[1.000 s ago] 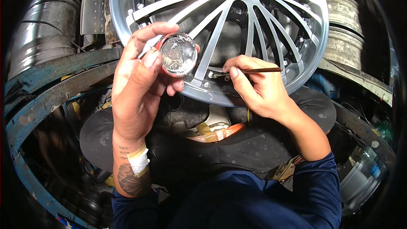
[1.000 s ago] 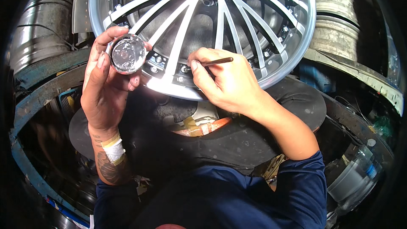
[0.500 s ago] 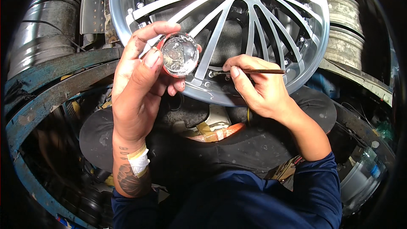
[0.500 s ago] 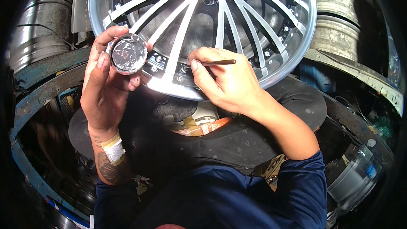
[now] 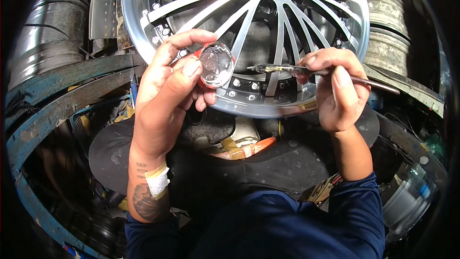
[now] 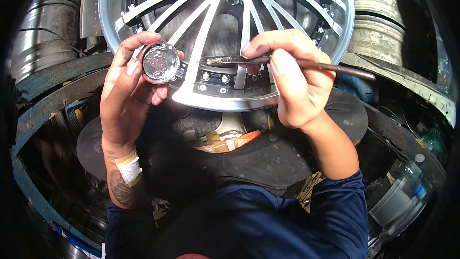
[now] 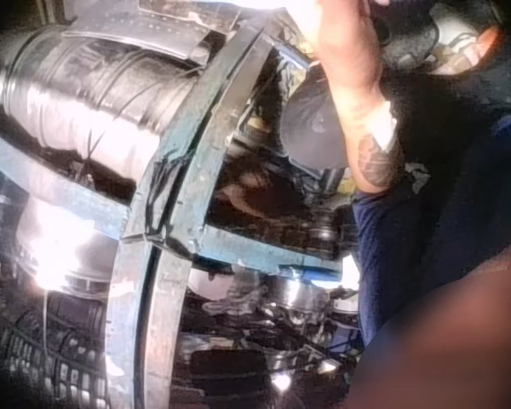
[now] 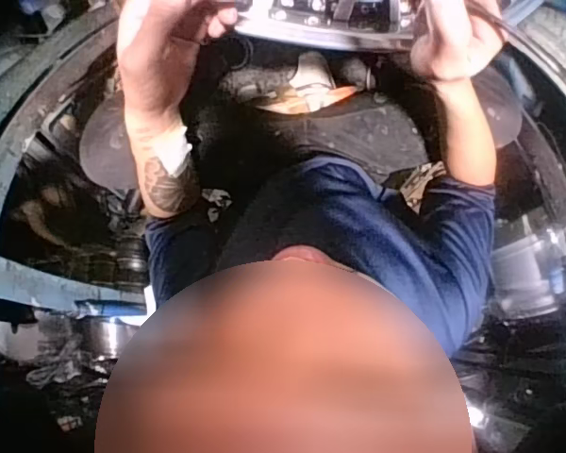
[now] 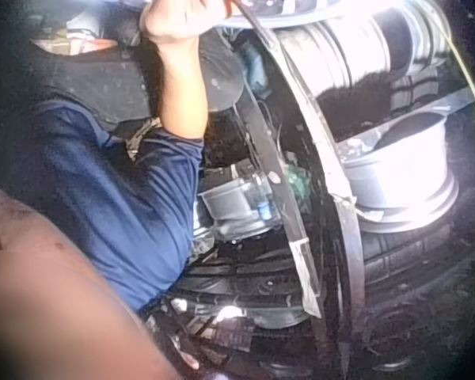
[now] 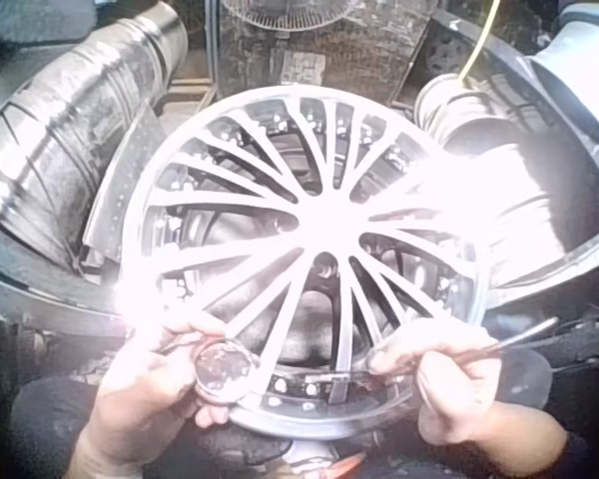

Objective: The person paints the details of a chrome car rim using a fine brush and a small container of silver paint.

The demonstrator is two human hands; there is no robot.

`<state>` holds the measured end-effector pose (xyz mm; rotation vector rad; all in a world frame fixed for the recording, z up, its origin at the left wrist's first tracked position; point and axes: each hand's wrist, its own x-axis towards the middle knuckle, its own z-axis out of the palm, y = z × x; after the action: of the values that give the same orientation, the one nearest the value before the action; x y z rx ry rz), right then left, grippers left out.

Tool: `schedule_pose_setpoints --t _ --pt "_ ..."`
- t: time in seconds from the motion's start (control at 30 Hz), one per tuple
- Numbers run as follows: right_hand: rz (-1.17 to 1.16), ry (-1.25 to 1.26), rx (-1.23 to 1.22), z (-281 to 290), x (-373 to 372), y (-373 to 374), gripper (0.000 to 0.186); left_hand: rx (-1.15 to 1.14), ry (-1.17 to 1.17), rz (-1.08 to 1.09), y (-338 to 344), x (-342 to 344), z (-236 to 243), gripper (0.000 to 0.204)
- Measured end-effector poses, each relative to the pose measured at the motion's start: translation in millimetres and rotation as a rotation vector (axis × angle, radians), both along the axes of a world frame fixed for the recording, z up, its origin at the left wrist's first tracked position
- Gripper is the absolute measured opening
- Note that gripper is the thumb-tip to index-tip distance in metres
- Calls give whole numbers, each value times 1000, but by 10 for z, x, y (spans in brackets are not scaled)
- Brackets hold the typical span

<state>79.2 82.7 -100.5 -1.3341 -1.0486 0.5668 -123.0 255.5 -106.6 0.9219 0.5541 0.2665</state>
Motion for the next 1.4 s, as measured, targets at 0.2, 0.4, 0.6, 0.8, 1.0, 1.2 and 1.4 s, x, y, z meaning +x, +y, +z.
schedule_pose_setpoints --t 0.2,0.4,0.6,0.8,1.0,1.2,1.4 --pt "84 -14 61 64 -82 -10 26 -4 14 -4 -61 35 33 50" --pt "143 -208 20 110 -73 47 24 37 -4 -59 -46 26 4 52" --pt "135 -309 9 131 -76 54 22 34 19 -52 -68 37 22 49" --pt "142 -391 7 134 -62 95 22 15 3 -50 -58 15 28 46" --pt "126 -353 21 147 -70 77 21 33 17 -57 -65 35 45 48" --pt "161 -397 -3 143 -63 77 23 52 30 -65 -68 40 31 51" --pt "82 -94 1 110 -130 14 26 43 13 -64 -63 35 6 47"
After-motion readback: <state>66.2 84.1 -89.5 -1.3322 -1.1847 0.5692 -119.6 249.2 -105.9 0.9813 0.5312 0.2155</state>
